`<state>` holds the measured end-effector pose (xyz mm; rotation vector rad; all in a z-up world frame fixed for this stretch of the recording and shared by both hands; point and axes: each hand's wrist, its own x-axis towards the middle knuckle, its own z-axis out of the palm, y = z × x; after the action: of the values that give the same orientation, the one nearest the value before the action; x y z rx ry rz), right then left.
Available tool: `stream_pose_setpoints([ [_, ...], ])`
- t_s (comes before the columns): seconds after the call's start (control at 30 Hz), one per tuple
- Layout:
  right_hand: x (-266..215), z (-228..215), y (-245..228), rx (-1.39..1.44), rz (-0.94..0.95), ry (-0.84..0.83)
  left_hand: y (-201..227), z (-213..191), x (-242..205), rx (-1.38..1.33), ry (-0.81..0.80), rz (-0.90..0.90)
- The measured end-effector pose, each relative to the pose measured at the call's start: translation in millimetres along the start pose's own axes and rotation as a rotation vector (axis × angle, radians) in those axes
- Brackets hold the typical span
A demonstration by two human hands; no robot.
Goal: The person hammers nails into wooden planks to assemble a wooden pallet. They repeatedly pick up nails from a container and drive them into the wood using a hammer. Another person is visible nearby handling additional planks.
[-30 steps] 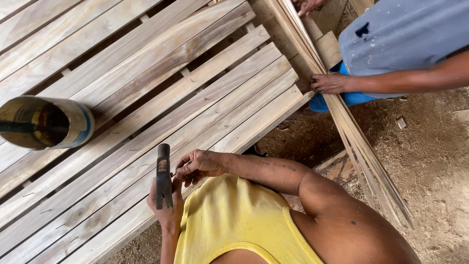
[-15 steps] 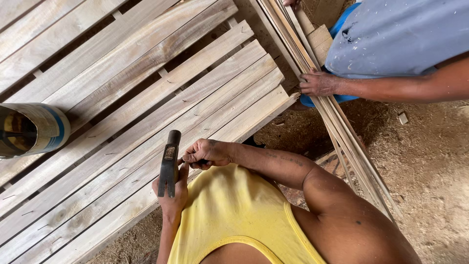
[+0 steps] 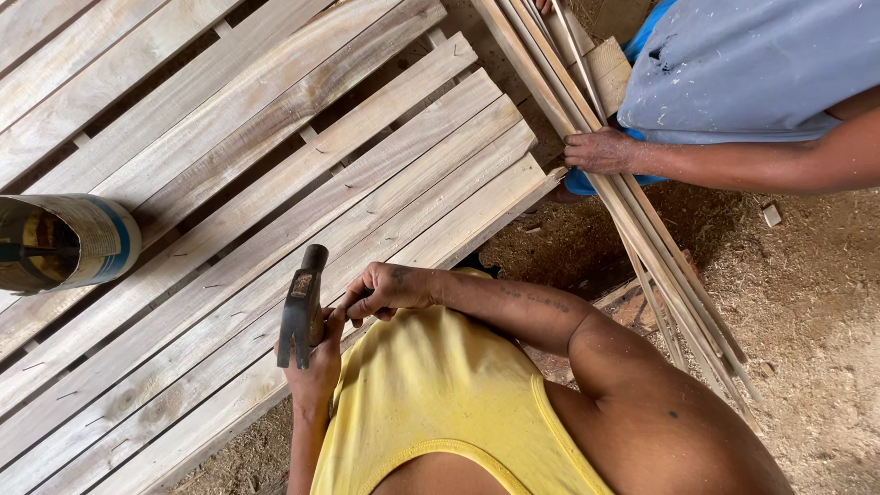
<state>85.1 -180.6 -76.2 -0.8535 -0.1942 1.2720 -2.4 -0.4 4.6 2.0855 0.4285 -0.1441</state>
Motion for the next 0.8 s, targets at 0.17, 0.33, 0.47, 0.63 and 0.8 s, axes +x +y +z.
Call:
stream_pose_setpoints([
  [0.17, -2.9, -3.1, 9.5, -0.006, -0.025, 0.025, 8.1, 3.3, 0.6, 0.060, -0.048, 0.055],
  [0.33, -8.0, -9.0, 14.0, -0.032, -0.027, 0.046, 15.8, 7.8, 1.2, 0.128, -0.071, 0.000],
  [0.47, -10.0, -11.1, 12.6, -0.048, -0.005, 0.071, 14.6, 9.6, 2.5, 0.073, -0.094, 0.013],
  [0.63, -11.1, -15.2, 18.9, -0.026, -0.054, 0.146, 12.6, 12.2, 1.7, 0.023, -0.119, -0.090],
  [0.8, -11.6, -37.7, 25.8, 0.140, -0.114, 0.282, 39.0, 7.5, 11.6, -0.028, -0.090, -0.107],
])
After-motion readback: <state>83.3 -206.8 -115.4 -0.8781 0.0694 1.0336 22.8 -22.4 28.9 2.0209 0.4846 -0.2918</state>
